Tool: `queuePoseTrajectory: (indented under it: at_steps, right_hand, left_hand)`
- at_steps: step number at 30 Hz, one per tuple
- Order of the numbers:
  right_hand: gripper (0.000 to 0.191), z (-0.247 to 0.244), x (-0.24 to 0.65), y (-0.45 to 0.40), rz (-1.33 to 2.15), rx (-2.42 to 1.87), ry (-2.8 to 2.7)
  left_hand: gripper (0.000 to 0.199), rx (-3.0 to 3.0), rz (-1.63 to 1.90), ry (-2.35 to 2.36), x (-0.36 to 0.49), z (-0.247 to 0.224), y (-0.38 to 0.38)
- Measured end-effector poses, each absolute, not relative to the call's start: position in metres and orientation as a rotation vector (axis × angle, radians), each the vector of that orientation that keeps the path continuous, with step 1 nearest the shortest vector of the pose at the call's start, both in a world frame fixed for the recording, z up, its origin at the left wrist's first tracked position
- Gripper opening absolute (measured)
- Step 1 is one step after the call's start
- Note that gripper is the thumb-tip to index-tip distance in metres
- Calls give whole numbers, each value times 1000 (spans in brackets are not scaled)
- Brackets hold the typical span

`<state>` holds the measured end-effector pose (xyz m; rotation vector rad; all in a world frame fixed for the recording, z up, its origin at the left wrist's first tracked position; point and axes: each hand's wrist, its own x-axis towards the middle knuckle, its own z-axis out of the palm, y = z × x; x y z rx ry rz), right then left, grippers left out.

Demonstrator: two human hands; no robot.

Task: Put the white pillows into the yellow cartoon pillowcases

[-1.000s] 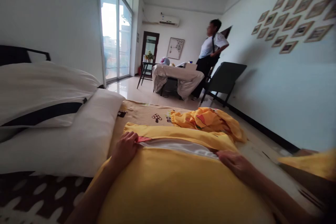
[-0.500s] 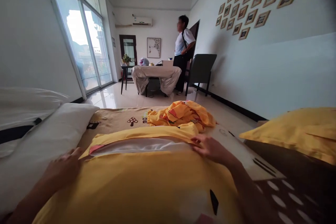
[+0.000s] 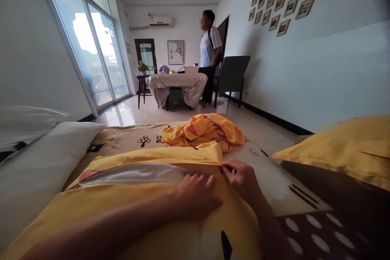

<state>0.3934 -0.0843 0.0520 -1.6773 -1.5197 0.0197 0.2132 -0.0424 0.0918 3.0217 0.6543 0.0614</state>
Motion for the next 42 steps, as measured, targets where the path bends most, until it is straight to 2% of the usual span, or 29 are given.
queuePoseTrajectory:
  at_steps: [4, 8, 13, 16, 19, 21, 25, 30, 37, 42]
  right_hand:
    - [27, 55, 393, -86, 88, -1619, -1415]
    - [28, 56, 392, -86, 181, -1594, -1344]
    - [29, 57, 392, -84, 284, -1562, -1281]
    - [28, 56, 391, -82, 325, -1557, -1246]
    - [29, 54, 391, -81, 366, -1520, -1225]
    - [28, 53, 392, -80, 413, -1486, -1207]
    - [27, 55, 391, -80, 521, -1425, -1130]
    - [26, 57, 388, -79, 554, -1390, -1070]
    - [29, 55, 390, -77, 568, -1369, -1104]
    - [32, 62, 399, -88, 567, -1443, -1372]
  left_hand:
    - [47, 2904, -27, 803, 217, 89, -27]
    - [46, 2851, -126, 745, 215, 101, -17]
    - [31, 2745, -101, 712, 208, 113, -6]
    - [16, 2918, 78, 703, 207, 121, -18]
    - [19, 3156, 334, 522, 215, 127, -41]
    - [16, 3123, 339, 507, 226, 126, -51]
    - [22, 2884, 256, 778, 248, 113, -47]
    - [36, 2773, 327, 996, 259, 98, -34]
    - [30, 2651, 414, 907, 259, 95, -29]
    - [24, 2485, 457, 946, 258, 98, -20]
